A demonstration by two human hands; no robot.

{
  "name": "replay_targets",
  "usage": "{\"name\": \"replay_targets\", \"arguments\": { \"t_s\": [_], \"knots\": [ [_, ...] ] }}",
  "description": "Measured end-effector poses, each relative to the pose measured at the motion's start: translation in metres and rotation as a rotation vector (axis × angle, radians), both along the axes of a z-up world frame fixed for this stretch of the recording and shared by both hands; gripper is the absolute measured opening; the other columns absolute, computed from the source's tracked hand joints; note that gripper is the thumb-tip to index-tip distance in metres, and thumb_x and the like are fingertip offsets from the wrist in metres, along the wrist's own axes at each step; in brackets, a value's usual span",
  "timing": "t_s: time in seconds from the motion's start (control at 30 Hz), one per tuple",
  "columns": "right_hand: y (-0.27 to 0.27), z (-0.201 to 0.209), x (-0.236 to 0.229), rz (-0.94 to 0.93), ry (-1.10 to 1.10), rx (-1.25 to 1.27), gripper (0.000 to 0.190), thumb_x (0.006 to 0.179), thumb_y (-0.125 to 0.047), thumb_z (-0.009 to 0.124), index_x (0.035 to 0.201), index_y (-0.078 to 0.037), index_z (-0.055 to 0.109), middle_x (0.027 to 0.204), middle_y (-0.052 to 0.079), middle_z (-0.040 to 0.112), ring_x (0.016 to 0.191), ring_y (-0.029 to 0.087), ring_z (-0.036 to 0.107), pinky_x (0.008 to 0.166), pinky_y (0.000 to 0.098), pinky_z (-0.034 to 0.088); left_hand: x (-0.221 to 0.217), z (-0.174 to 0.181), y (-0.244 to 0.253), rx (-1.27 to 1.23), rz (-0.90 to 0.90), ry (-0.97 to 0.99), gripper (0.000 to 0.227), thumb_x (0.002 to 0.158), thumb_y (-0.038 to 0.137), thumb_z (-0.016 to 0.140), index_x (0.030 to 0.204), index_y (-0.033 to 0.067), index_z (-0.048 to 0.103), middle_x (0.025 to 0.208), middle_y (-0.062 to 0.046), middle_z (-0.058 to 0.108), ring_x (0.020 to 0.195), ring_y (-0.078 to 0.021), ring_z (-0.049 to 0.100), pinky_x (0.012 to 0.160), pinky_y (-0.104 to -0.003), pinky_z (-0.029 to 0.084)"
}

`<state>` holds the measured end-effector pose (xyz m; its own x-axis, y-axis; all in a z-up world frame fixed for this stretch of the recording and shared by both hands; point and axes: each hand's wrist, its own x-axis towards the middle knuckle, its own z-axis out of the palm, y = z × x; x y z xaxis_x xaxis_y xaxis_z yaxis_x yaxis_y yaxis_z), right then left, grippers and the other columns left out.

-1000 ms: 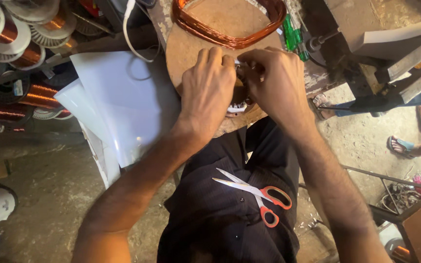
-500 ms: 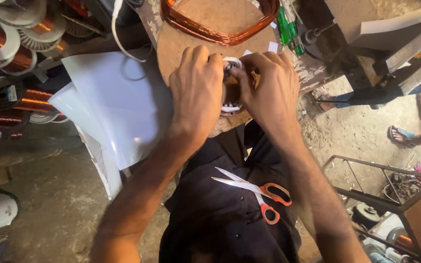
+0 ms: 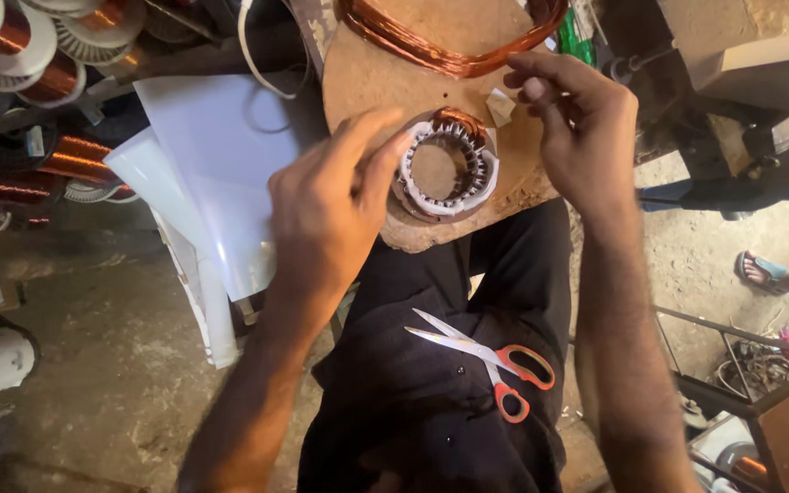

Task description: The person cuts small rectangular pieces from a white strip using scissors and places them between the copper windings of a toroidal coil. They repeat this process multiple times, inserting the pieces into the gaps of the coil.

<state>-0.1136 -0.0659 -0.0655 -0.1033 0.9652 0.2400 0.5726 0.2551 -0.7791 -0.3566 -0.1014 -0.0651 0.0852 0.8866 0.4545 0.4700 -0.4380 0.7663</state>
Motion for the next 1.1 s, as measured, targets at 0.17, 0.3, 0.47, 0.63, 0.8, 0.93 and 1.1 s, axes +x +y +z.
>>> {"name": "replay_targets", "arguments": {
  "t_s": [0.17,0.3,0.47,0.63,0.8,0.93,1.1],
  "knots": [
    [0.001,-0.010,0.009,0.116,-0.026,-0.109,0.027,0.110,0.000,0.055,0.135,0.003,0.064,0.119,0.014,0.075,0.101,0.018,0.074,0.089,0.0315,0.061,0.029,-0.008,0.038,0.145,-0.207,0.149,0.049,0.095,0.008,0.070,0.141,0.0047,0.054,0.113,-0.017,0.073,0.102,-0.0290,0.072,0.089,-0.041,0.059],
    [-0.001,-0.009,0.008,0.147,-0.047,-0.101,0.025,0.109,-0.002,0.057,0.131,0.006,0.065,0.113,0.013,0.075,0.098,0.018,0.074,0.086,0.0299,0.060,0.040,-0.021,0.052,0.138,-0.268,0.334,0.051,0.086,-0.009,0.063,0.135,0.0070,0.067,0.108,-0.016,0.075,0.097,-0.0337,0.072,0.078,-0.044,0.059],
    [-0.005,-0.011,0.012,0.066,0.096,-0.259,0.020,0.109,-0.006,0.064,0.126,0.002,0.071,0.101,0.009,0.076,0.086,0.010,0.069,0.078,0.0253,0.057,0.041,-0.023,0.064,0.122,-0.368,0.519,0.018,0.089,0.003,0.069,0.106,0.0067,0.075,0.088,-0.013,0.072,0.089,-0.0288,0.071,0.071,-0.043,0.059],
    [-0.010,-0.017,0.012,0.020,0.089,-0.143,0.024,0.100,0.001,0.071,0.125,0.002,0.072,0.101,0.008,0.076,0.091,0.009,0.068,0.081,0.0235,0.057,0.040,-0.021,0.062,0.380,-0.393,0.607,0.015,0.083,0.003,0.069,0.096,-0.0009,0.074,0.092,-0.009,0.074,0.090,-0.0244,0.071,0.061,-0.038,0.058],
    [-0.013,-0.032,0.004,-0.123,0.141,-0.073,0.010,0.101,0.002,0.075,0.111,0.003,0.077,0.099,0.010,0.079,0.086,0.011,0.074,0.077,0.0257,0.060,0.033,-0.029,0.064,0.429,-0.412,0.689,0.021,0.091,0.001,0.070,0.111,-0.0036,0.075,0.107,-0.011,0.076,0.098,-0.0198,0.070,0.061,-0.031,0.060],
    [-0.015,-0.043,-0.001,-0.170,0.363,-0.080,0.021,0.100,0.000,0.075,0.121,0.003,0.073,0.107,0.011,0.077,0.086,0.011,0.071,0.075,0.0256,0.060,0.028,-0.030,0.062,0.385,-0.311,0.593,0.027,0.093,0.003,0.071,0.119,-0.0022,0.073,0.118,-0.012,0.074,0.103,-0.0204,0.069,0.067,-0.033,0.061],
    [-0.043,-0.035,0.010,-0.203,0.373,-0.191,0.024,0.110,-0.006,0.060,0.131,0.003,0.067,0.112,0.009,0.074,0.095,0.011,0.069,0.084,0.0254,0.059,0.032,-0.025,0.055,0.314,-0.282,0.617,0.033,0.090,0.003,0.070,0.122,-0.0029,0.071,0.118,-0.011,0.074,0.106,-0.0220,0.068,0.071,-0.033,0.061]
  ]
}}
